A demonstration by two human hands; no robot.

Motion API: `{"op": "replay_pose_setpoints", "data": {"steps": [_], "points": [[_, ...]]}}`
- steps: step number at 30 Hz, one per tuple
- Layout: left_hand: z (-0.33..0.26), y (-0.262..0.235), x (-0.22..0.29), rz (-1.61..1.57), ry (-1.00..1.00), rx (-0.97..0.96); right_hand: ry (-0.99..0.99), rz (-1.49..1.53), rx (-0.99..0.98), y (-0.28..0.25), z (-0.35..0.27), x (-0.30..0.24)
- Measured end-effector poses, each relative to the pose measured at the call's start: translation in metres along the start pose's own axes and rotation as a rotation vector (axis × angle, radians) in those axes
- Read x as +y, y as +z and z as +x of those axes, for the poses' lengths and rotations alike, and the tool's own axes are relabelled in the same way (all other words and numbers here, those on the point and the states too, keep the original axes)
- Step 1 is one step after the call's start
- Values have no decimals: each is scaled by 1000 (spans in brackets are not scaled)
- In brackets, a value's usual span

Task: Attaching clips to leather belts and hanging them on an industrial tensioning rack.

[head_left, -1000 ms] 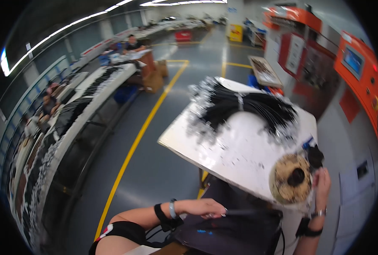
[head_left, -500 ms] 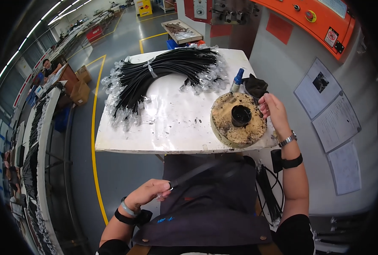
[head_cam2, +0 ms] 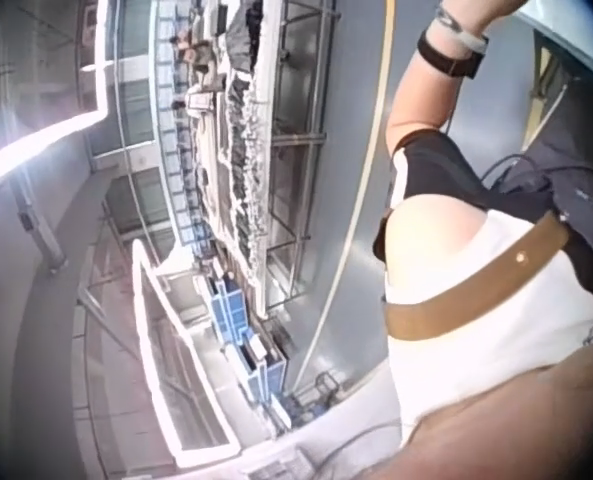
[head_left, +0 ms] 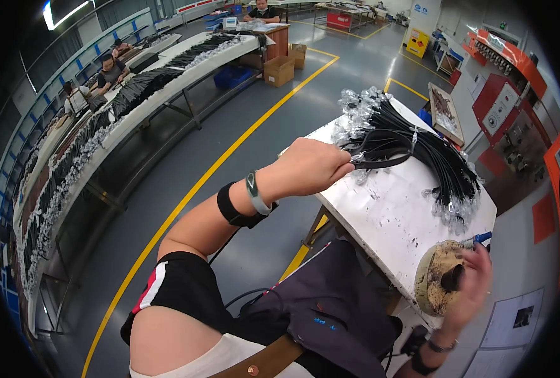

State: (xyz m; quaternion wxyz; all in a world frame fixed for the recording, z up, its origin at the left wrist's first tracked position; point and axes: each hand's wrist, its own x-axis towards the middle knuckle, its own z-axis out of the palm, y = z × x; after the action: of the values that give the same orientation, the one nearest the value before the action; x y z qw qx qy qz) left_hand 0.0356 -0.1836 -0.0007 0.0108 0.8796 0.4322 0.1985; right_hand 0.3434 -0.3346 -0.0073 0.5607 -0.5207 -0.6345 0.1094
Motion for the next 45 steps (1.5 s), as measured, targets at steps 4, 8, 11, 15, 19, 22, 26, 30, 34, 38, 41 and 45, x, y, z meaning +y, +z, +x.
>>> {"op": "replay_pose_setpoints", "data": {"steps": [4, 8, 11, 15, 19, 22, 26, 30, 34, 38, 41, 45], "points": [[1, 22, -10, 43, 5, 48, -488, 35, -462, 117, 35, -59], [6, 42, -14, -230, 239, 184, -670, -40, -392, 178, 63, -64], [12, 41, -4, -189, 399, 381, -663, -176, -384, 189, 69, -53], [4, 41, -15, -412, 288, 198, -641, -130, -421, 176, 53, -58], [12, 40, -7, -102, 79, -55, -572, -125, -505, 154, 40, -53], [14, 44, -10, -69, 88, -28, -546, -102, -484, 154, 43, -52], [15, 51, -8, -195, 221, 111, -605, -75, -399, 165, 57, -48], [12, 50, -14, -203, 259, 101, -614, -151, -459, 166, 52, -47], [17, 54, -16, -215, 393, 264, -592, -70, -411, 163, 50, -49], [11, 50, -12, -110, 425, 94, -612, -34, -454, 155, 39, -50], [-3, 40, -1, -164, 8, -26, -479, 112, -519, 136, 23, -55], [-29, 35, 2, -324, -46, 95, -261, 225, -689, 110, -2, -35]]}}
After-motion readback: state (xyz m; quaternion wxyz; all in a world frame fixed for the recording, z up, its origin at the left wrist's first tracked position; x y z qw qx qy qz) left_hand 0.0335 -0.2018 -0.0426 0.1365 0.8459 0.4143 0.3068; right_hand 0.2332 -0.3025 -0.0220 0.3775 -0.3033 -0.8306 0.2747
